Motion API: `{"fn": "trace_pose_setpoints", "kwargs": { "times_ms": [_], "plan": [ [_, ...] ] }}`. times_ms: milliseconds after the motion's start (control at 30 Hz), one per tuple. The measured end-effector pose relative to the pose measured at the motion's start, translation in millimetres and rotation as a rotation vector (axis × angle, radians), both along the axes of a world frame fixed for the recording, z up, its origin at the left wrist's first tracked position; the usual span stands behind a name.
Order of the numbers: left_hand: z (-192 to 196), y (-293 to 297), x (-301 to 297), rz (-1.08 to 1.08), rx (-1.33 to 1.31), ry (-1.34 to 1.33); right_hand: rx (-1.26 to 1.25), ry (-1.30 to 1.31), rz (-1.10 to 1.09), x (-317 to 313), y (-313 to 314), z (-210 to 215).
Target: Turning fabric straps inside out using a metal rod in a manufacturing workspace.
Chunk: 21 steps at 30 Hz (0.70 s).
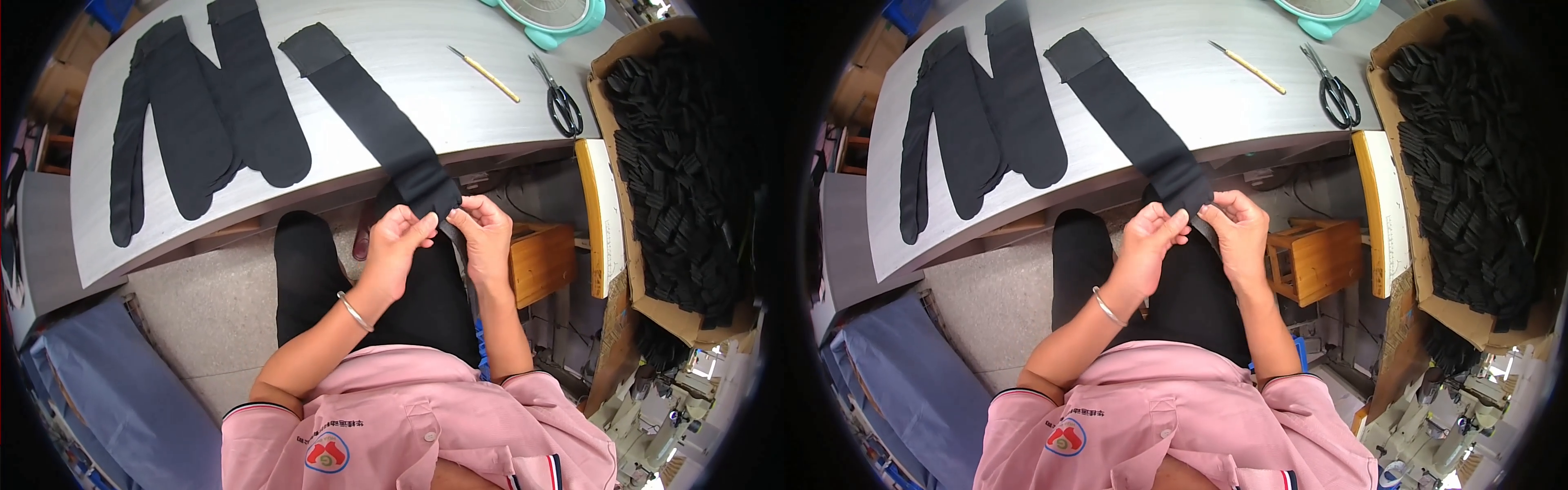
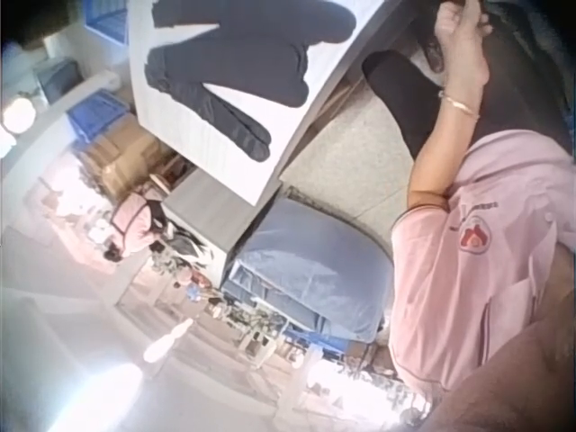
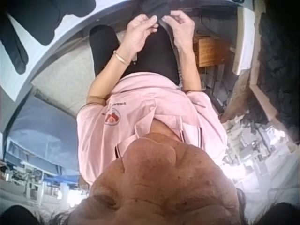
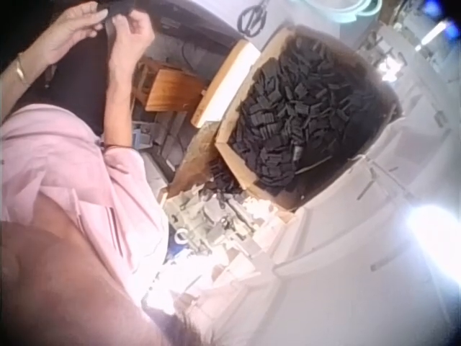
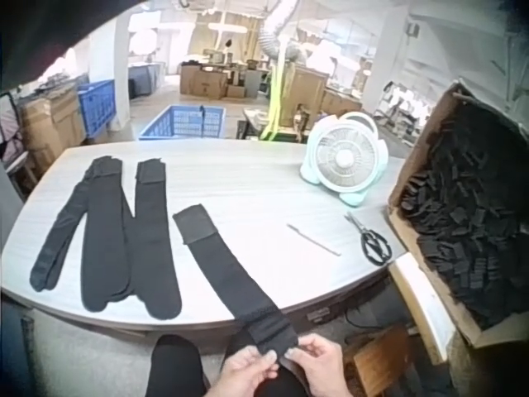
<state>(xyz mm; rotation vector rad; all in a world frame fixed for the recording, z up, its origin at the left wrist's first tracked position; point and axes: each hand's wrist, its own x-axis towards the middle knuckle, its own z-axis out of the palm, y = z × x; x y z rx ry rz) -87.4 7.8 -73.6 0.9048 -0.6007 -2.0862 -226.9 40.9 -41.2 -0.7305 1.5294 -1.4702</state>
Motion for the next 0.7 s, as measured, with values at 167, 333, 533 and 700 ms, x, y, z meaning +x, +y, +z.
{"fn": "trace_pose_setpoints", "kwargs": {
  "times_ms": [167, 333, 533, 700],
  "plan": [
    [-8, 19, -9, 0.102, -0.13, -0.165, -0.071, 0.046, -0.199, 15, 4, -13],
    [8, -3, -3, -0.051, 0.322, 0.332, -0.036, -0.113, -0.042, 2, 3, 2],
    [10, -6, -15, -0.076, 0.293, 0.366, -0.043, -0.04, -0.098, 11, 8, 4],
    [6, 2, -23, 0.025, 0.129, 0.296, -0.042, -0.031, -0.235, 29, 7, -10]
  ]
}}
